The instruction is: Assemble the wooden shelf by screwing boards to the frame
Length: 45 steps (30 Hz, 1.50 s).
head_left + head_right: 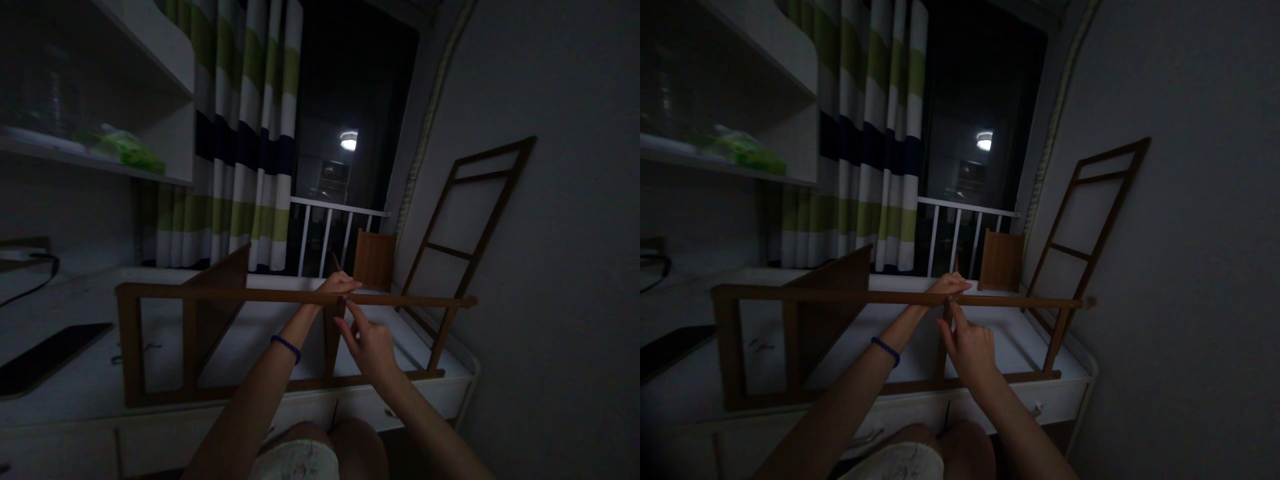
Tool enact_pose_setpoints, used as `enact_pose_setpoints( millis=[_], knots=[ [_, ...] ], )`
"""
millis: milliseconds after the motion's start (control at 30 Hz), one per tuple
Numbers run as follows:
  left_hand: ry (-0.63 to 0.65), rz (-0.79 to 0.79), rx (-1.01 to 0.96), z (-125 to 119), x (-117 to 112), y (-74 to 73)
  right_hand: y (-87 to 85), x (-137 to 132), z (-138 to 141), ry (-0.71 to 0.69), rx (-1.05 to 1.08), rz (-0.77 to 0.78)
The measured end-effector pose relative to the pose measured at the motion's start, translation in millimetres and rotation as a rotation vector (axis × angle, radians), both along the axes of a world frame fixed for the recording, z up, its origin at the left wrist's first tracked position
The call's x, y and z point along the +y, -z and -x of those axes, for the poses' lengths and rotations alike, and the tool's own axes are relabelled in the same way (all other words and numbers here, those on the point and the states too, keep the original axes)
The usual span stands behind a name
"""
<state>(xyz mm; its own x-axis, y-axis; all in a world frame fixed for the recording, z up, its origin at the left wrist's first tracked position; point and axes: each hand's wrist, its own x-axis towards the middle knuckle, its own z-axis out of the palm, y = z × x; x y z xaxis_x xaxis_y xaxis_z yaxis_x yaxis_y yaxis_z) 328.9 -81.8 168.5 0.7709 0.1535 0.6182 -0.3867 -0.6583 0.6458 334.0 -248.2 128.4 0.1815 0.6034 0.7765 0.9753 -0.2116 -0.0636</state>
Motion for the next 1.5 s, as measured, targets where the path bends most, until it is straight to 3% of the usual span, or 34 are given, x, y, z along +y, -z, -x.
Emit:
enact_pose_setpoints(
  millis=[233,400,700,933,1167,1500],
  knots=[
    [0.015,-0.014,-0.011,-6,4,1.6,5.7,3,-7,-0.186,0.121,-0.172],
    [0.009,-0.016,-0.028,-5,3,2.1,1.0,0,-13,-0.071,0.068,-0.187],
    [0.001,-0.026,-0.033,-2,0,1.7,-5.1,-3,-22,0.041,-0.026,-0.075],
    [-0.003,-0.015,-0.042,-6,3,4.6,-3.3,-2,-23,-0.009,-0.043,-0.138],
    [-0.022,-0.005,-0.040,-5,1,3.0,-4.8,-2,-24,0.009,-0.070,-0.112],
    [0.006,0.016,-0.049,-2,-2,2.2,-3.3,-2,-25,-0.072,-0.045,-0.101]
  ],
)
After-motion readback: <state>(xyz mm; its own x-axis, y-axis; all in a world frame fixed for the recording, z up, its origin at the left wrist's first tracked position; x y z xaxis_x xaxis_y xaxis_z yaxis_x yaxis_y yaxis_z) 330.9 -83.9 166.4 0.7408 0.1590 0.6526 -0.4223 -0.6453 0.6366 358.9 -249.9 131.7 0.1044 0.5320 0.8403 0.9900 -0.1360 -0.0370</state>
